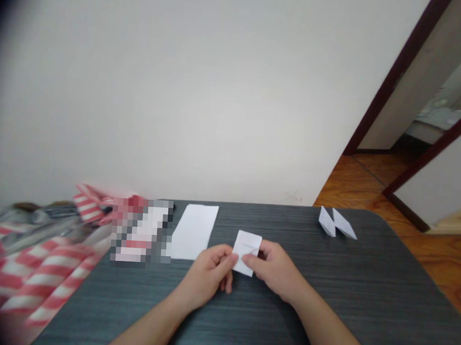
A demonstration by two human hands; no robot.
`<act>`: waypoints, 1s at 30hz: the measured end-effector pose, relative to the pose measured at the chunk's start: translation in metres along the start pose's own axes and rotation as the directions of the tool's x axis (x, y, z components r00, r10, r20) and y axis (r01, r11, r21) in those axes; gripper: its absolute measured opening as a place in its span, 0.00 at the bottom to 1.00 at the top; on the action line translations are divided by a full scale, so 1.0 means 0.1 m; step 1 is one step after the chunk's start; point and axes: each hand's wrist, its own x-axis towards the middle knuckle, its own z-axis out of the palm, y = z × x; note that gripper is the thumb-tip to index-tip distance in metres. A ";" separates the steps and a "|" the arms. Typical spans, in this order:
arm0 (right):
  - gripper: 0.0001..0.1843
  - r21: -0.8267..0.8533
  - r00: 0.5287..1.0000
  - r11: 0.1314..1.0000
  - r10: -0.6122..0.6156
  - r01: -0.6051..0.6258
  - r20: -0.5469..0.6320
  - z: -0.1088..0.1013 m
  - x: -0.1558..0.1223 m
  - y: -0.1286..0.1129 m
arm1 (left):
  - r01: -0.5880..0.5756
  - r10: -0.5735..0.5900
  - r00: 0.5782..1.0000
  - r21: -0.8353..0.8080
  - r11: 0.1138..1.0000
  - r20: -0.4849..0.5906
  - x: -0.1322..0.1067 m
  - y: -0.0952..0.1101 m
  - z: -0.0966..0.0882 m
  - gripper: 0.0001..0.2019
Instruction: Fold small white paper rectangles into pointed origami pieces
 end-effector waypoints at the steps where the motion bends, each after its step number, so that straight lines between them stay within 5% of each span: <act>1: 0.09 0.003 1.000 1.000 -0.007 0.007 0.002 0.00 0.00 0.00 | 0.001 -0.001 1.000 0.008 1.000 -0.001 0.00 0.00 0.00 0.17; 30: 0.09 -0.099 0.998 0.993 -0.060 0.058 -0.019 0.00 0.01 -0.02 | -0.019 0.017 1.000 0.174 0.984 0.012 -0.02 0.04 -0.02 0.19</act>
